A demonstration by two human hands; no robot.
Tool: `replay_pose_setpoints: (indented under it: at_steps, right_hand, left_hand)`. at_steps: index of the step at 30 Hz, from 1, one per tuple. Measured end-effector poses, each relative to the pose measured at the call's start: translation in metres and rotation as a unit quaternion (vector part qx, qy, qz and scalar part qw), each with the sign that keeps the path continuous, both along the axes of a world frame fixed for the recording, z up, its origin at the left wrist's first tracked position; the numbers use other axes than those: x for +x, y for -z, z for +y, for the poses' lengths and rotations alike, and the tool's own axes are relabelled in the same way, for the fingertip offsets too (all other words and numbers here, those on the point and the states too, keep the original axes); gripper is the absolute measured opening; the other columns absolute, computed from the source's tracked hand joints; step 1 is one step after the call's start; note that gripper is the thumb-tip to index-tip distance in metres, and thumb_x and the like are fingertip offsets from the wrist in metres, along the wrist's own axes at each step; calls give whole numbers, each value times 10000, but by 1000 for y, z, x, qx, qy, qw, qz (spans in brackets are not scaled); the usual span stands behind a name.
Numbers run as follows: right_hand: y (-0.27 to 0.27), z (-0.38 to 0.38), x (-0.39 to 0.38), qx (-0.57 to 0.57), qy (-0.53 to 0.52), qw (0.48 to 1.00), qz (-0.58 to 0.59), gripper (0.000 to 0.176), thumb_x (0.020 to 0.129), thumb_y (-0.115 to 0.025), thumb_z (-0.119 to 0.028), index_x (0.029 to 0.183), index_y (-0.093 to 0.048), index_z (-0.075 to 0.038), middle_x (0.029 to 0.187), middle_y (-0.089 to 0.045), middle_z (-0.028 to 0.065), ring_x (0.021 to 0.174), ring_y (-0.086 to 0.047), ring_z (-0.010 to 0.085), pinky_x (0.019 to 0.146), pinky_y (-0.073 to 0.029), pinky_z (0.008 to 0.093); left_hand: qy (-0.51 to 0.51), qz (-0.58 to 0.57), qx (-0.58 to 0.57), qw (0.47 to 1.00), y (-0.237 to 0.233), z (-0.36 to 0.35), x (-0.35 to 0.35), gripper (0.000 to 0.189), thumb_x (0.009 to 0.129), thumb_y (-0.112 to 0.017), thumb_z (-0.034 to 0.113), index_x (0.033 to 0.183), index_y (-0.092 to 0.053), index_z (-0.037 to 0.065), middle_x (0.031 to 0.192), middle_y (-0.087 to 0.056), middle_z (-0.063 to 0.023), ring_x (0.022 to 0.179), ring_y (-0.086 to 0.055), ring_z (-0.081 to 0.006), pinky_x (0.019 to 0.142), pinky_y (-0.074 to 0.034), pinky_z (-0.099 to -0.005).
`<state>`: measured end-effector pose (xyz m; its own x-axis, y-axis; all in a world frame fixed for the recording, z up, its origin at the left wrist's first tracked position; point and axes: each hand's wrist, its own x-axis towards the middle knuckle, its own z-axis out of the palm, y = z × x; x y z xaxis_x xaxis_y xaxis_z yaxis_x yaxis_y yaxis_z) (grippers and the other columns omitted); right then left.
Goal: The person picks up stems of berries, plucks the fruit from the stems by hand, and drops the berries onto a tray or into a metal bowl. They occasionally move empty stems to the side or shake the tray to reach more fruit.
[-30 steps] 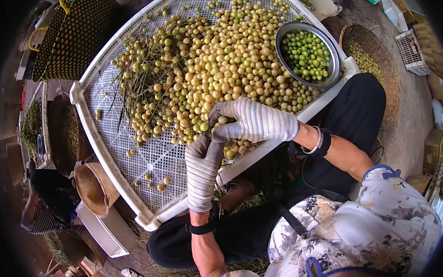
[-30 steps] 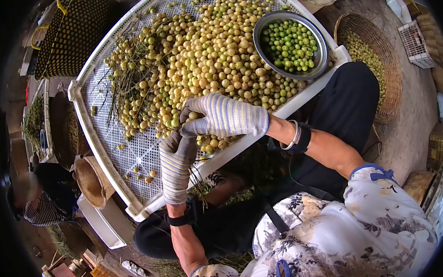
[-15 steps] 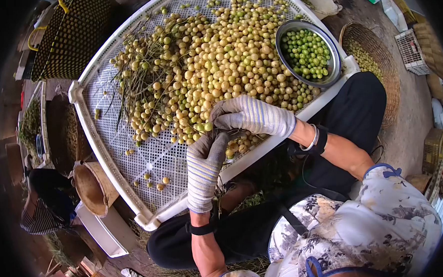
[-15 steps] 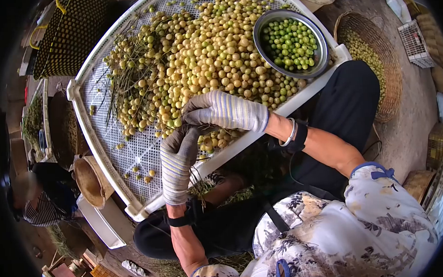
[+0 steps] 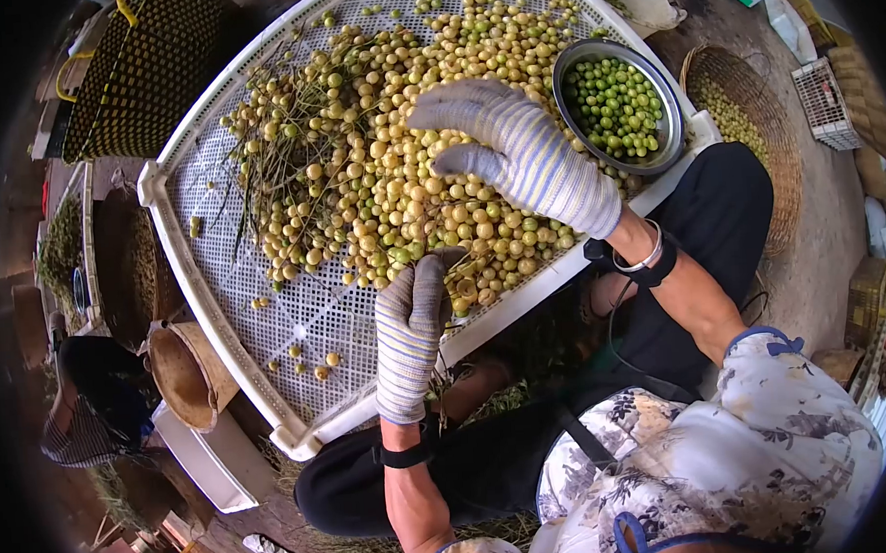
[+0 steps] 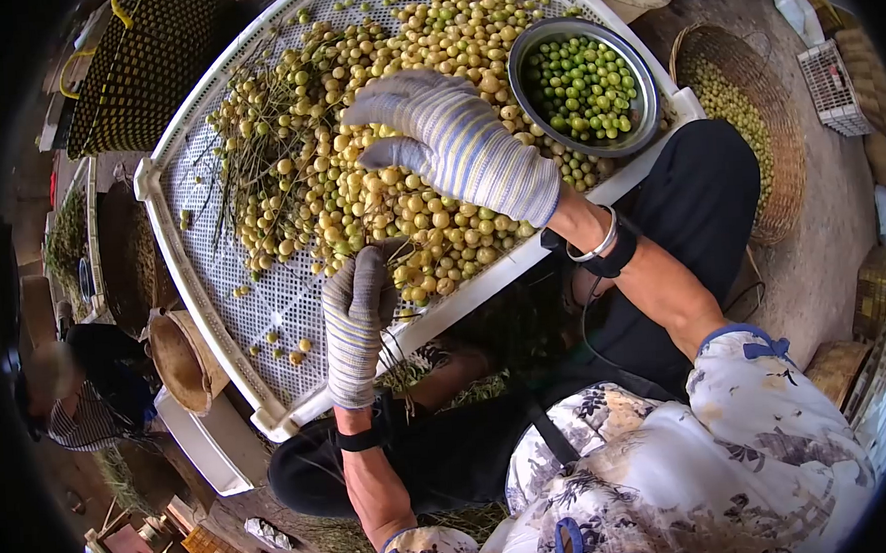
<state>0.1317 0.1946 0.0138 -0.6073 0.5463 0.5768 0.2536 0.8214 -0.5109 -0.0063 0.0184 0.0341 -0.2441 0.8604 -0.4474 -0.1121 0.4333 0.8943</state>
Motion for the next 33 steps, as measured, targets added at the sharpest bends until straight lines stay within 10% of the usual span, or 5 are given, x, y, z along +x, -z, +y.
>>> replay_pose_setpoints:
  at_steps: [5,10,17,33]
  right_hand:
    - [-8,-35,-3,-407,-237,875,-114,393,877,-680,-155,1257,-614,-82,1217,-651,112,1181,-592,249,1006,-464,357]
    - [0,-39,-2,-371,-236,894,-90,373,848,-695,-125,1214,-628,-90,1105,-686,108,1026,-659,227,907,-506,341]
    - [13,-31,-1,-388,-280,877,-47,373,829,-689,-89,1197,-628,-82,1096,-683,80,1038,-642,203,910,-499,334]
    - [15,-30,1,-497,-289,818,-25,382,755,-817,-176,1090,-676,-58,942,-707,49,890,-646,129,841,-511,294]
  left_hand:
    - [84,123,20,989,17,-6,-2,317,1015,-516,254,947,-661,-19,605,-480,31,536,-400,-47,488,-332,-237]
    - [104,231,38,967,27,-8,-4,251,988,-565,183,890,-642,-35,557,-528,-53,501,-448,-104,473,-371,-296]
    - [-23,22,22,999,17,-5,-1,187,970,-601,193,964,-648,12,692,-535,60,583,-447,-4,501,-327,-184]
    - [-12,-30,-19,999,4,-5,-9,191,935,-631,198,905,-683,17,613,-481,85,534,-383,-1,484,-274,-188]
